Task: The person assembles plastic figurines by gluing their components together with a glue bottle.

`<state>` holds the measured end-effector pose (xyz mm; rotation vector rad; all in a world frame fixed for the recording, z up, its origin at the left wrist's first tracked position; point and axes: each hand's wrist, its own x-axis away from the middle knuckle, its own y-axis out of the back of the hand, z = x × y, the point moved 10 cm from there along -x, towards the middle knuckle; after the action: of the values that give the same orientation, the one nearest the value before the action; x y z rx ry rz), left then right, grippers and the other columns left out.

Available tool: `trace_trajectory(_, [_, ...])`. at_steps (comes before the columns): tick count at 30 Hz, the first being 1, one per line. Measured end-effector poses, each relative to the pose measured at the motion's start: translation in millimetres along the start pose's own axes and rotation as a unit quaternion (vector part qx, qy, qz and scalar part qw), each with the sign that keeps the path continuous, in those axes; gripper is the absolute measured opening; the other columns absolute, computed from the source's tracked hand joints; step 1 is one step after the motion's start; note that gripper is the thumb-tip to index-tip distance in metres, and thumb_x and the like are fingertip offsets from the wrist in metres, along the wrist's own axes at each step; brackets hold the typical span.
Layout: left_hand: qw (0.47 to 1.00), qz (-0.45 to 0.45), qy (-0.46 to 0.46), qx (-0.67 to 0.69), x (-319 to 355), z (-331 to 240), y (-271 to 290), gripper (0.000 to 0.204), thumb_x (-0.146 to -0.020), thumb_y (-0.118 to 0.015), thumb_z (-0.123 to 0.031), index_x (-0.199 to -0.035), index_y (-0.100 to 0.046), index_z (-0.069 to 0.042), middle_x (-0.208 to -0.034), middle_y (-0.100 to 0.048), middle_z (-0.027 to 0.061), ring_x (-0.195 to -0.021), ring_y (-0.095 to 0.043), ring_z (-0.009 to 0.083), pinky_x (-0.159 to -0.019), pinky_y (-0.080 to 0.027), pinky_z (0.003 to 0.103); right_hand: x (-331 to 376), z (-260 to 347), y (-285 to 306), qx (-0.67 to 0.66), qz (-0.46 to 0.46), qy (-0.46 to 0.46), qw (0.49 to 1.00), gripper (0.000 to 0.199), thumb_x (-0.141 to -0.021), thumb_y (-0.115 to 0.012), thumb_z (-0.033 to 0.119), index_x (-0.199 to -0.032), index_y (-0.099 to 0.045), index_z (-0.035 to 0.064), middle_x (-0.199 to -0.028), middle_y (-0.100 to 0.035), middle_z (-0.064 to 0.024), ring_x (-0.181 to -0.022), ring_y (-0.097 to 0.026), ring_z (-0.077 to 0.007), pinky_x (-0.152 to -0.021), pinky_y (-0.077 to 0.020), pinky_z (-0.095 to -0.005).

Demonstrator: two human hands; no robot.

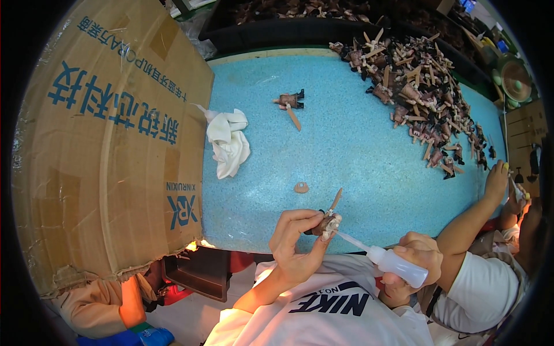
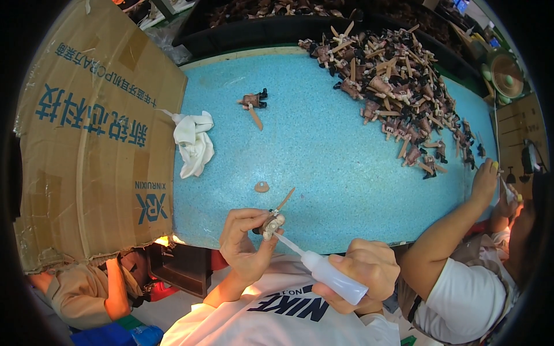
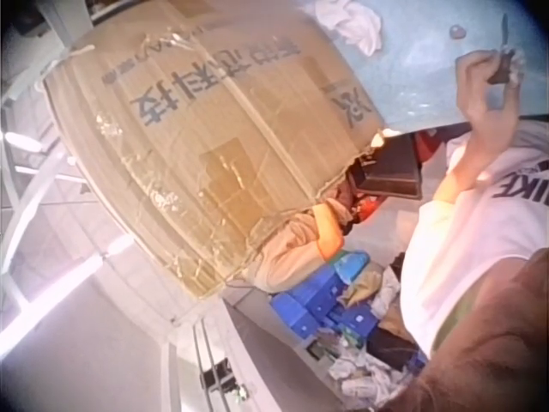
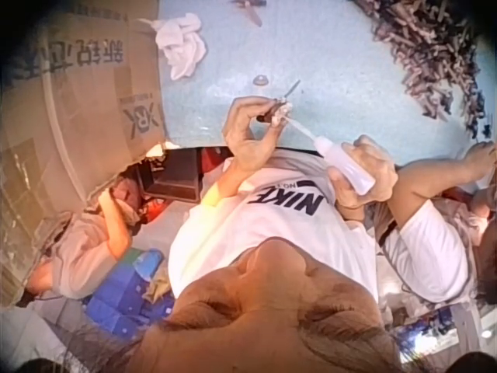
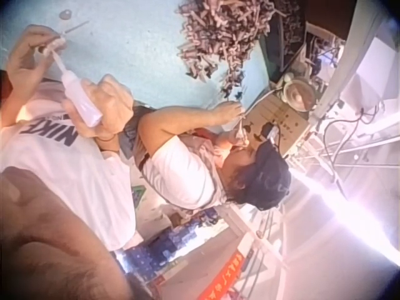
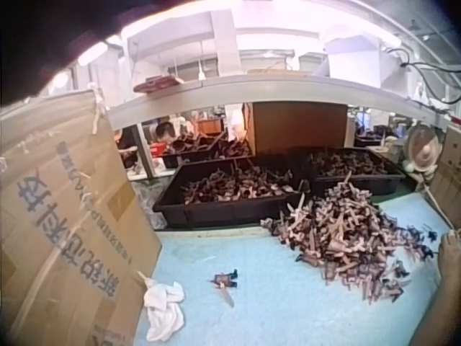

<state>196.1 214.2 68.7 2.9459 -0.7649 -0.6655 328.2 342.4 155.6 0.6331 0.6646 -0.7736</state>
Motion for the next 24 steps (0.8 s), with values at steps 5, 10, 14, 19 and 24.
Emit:
trace_trajectory(5, [1.000,0.002,0.002,-0.011,-1.2,-1.9,0.5,0.025,-0.069,-0.068,0.005,-0.092,-0.059,0.002,-0.092,-0.057,0.0161,-0.080,-0.059,0.0193,-0.063,-0.051,0.026,0.5,0.6,-1.3,0.003,0.013,-0.008,1.000,0.038,-0.071,-0.074,0.031,-0.080,-0.054,0.0001,-0.043,-0.044,-0.0016,-0.031,-0.038,-0.0128,-0.031,-0.0256,-0.0247])
trace_trajectory(10, [1.000,-0.003,0.005,-0.007,-1.0,-0.9,1.1,0.026,-0.068,-0.067,0.007,-0.091,-0.059,0.002,-0.093,-0.058,0.0162,-0.081,-0.059,0.0201,-0.064,-0.051,0.027,-0.1,0.4,-2.5,-0.008,0.015,-0.009,1.000,0.038,-0.071,-0.075,0.030,-0.082,-0.055,0.0001,-0.044,-0.045,-0.0013,-0.031,-0.038,-0.0122,-0.031,-0.0249,-0.0246])
trace_trajectory(14, [1.000,-0.002,0.004,-0.002,-1.8,-2.4,0.4,0.026,-0.067,-0.067,0.008,-0.092,-0.059,0.002,-0.094,-0.057,0.0166,-0.082,-0.060,0.0207,-0.067,-0.052,0.027,-1.8,0.1,-2.2,-0.027,0.019,-0.004,0.999,0.037,-0.072,-0.074,0.028,-0.085,-0.055,-0.0007,-0.044,-0.045,-0.0013,-0.031,-0.038,-0.0116,-0.031,-0.0245,-0.0244])
trace_trajectory(19, [1.000,0.000,0.012,0.010,0.7,0.5,0.5,0.027,-0.068,-0.067,0.008,-0.093,-0.058,0.002,-0.096,-0.055,0.0170,-0.083,-0.061,0.0214,-0.069,-0.053,0.029,0.1,0.4,-0.8,-0.041,0.018,0.005,0.999,0.038,-0.071,-0.074,0.027,-0.086,-0.055,-0.0017,-0.044,-0.046,-0.0020,-0.031,-0.039,-0.0121,-0.031,-0.0249,-0.0242])
trace_trajectory(24, [1.000,0.004,0.012,0.022,0.5,2.3,-0.4,0.026,-0.070,-0.066,0.009,-0.093,-0.057,0.002,-0.097,-0.054,0.0162,-0.083,-0.061,0.0220,-0.069,-0.053,0.029,3.3,-2.8,4.4,-0.043,-0.002,-0.008,0.999,0.038,-0.071,-0.074,0.027,-0.085,-0.054,-0.0021,-0.046,-0.050,-0.0043,-0.032,-0.041,-0.0131,-0.031,-0.0278,-0.0248])
